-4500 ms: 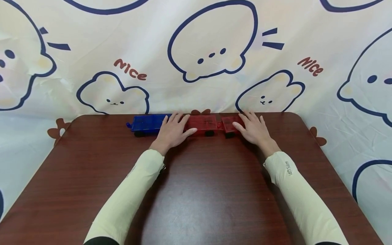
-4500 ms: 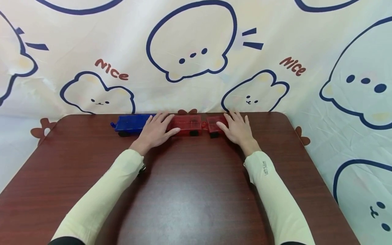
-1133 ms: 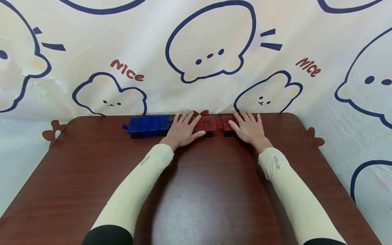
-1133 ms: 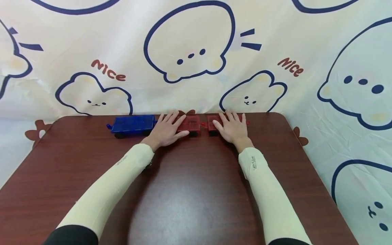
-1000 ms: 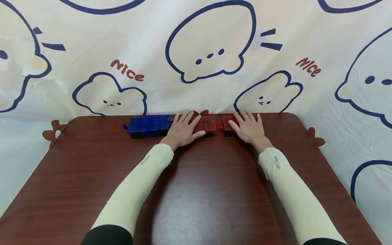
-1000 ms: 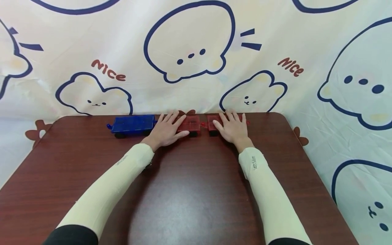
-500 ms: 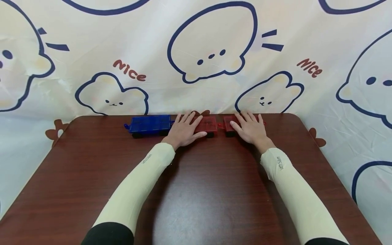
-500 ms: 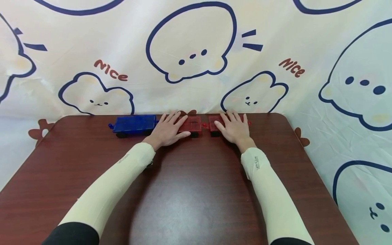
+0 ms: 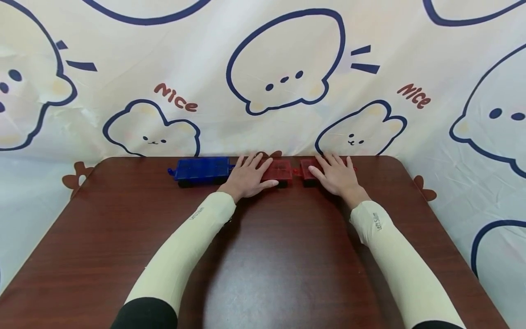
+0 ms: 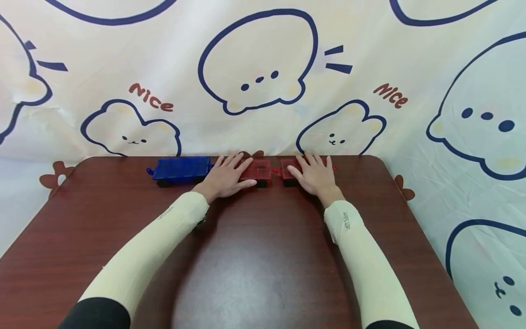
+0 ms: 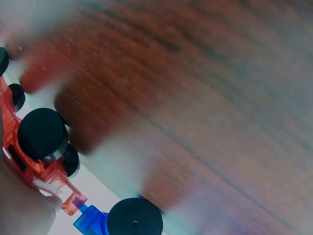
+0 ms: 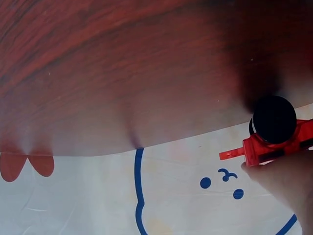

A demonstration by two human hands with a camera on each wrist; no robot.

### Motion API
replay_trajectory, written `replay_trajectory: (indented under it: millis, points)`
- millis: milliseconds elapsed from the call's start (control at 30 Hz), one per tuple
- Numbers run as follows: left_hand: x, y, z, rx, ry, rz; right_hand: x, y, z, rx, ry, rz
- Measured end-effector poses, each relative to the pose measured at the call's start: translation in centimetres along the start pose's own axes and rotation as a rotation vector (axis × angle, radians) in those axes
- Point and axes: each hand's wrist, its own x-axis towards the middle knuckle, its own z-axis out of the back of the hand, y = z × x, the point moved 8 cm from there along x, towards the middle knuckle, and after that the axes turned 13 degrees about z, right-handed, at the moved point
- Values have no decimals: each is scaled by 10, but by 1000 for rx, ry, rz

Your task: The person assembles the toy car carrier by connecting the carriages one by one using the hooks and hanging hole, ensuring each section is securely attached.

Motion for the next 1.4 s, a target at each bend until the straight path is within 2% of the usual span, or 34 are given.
replay_trajectory:
  millis: [300, 667, 1200, 1400]
  points:
    - [-1, 0, 4, -8, 2, -9, -3, -3, 2, 10, -1, 3]
    - [-5, 9, 12, -36, -31, 11, 2, 12, 13, 17, -55, 43]
    - [-15, 44, 18, -116, -68, 85, 8, 25, 14, 30, -65, 60]
    - [-20, 63, 18, -133, -44, 144, 9, 27, 16, 34, -59, 56]
